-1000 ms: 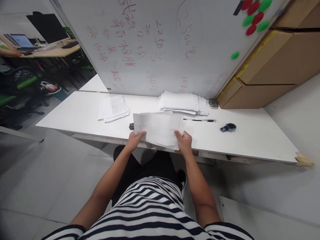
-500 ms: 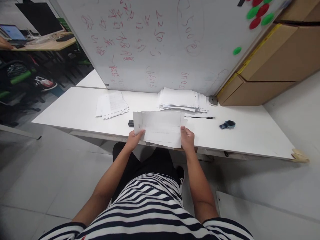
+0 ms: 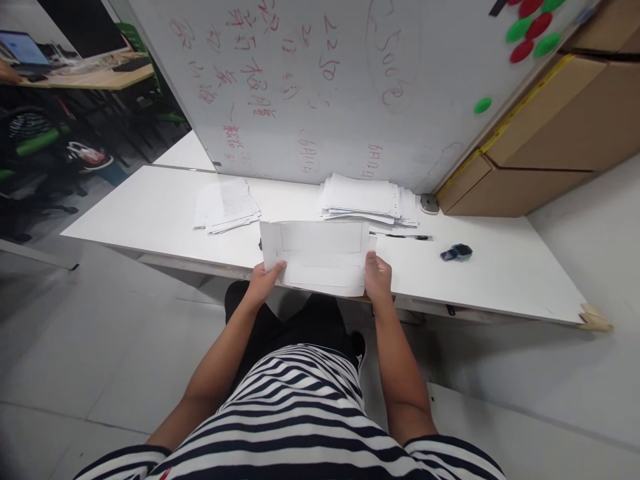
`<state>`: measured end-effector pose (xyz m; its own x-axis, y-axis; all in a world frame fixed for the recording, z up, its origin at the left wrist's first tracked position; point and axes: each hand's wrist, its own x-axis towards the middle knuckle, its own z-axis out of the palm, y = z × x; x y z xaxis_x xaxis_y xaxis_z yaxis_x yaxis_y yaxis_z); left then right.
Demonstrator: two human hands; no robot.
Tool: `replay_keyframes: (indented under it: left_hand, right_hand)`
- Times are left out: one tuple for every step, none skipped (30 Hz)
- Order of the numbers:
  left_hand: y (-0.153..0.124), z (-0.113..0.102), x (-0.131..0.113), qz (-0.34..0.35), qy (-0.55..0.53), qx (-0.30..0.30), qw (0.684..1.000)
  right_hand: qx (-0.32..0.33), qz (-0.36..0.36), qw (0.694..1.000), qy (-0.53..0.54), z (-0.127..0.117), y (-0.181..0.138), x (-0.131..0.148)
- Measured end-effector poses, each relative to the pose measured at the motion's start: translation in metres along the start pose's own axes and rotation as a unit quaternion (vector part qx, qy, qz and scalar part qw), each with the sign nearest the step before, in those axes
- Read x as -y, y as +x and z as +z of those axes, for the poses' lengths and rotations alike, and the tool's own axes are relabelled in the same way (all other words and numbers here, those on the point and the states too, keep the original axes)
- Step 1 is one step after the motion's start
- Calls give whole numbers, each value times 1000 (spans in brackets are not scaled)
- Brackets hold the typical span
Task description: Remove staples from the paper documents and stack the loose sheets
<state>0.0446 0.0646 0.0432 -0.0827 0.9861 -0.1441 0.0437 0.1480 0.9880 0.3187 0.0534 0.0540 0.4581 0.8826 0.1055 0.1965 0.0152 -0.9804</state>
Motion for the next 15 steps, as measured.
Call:
replay_keyframes:
  left_hand:
    - [1,-1,0,-4,-9,-8,1000]
    - [2,-2,0,-6,-21,-18,1000]
    - [3,-5,0,-7,-35,-29,999]
    - [4,-8,1,-5,-48,-41,998]
    - [6,-12,1,-1,-58,-51,997]
    - [7,-17,2,3,-65,-61,996]
    - [7,-24,4,6,-68,-70,995]
    - [6,-30,6,9,-70,-79,994]
    - [4,-38,10,8,-71,-90,993]
    - [1,-45,14,2,-74,-100,992]
    - [-3,-52,19,-7,-79,-110,991]
    - [-8,-58,25,-21,-85,-118,989]
    - [-14,-62,31,-39,-93,-123,987]
    - [-21,-66,37,-56,-100,-124,986]
    - [-27,-67,42,-70,-107,-124,984]
  right_hand:
    - [-6,10,1000,13,1,1,0]
    - [-13,23,999,27,1,2,0]
    - [-20,35,998,40,0,3,0]
    - [-30,43,998,47,-2,5,1]
    - [-41,43,997,45,-5,8,2]
    - [-53,34,997,33,-10,11,4]
    - [-63,16,998,15,-15,14,8]
    - [-73,-8,997,-7,-20,18,12]
    - [-82,-37,996,-27,-24,22,18]
    - [-90,-67,993,-46,-27,28,24]
    - [-97,-98,988,-64,-28,34,32]
    - [-101,-128,983,-79,-27,40,41]
    - [-101,-157,978,-91,-21,47,51]
    - [-95,-183,974,-98,-12,54,62]
    - [-82,-204,971,-98,2,61,74]
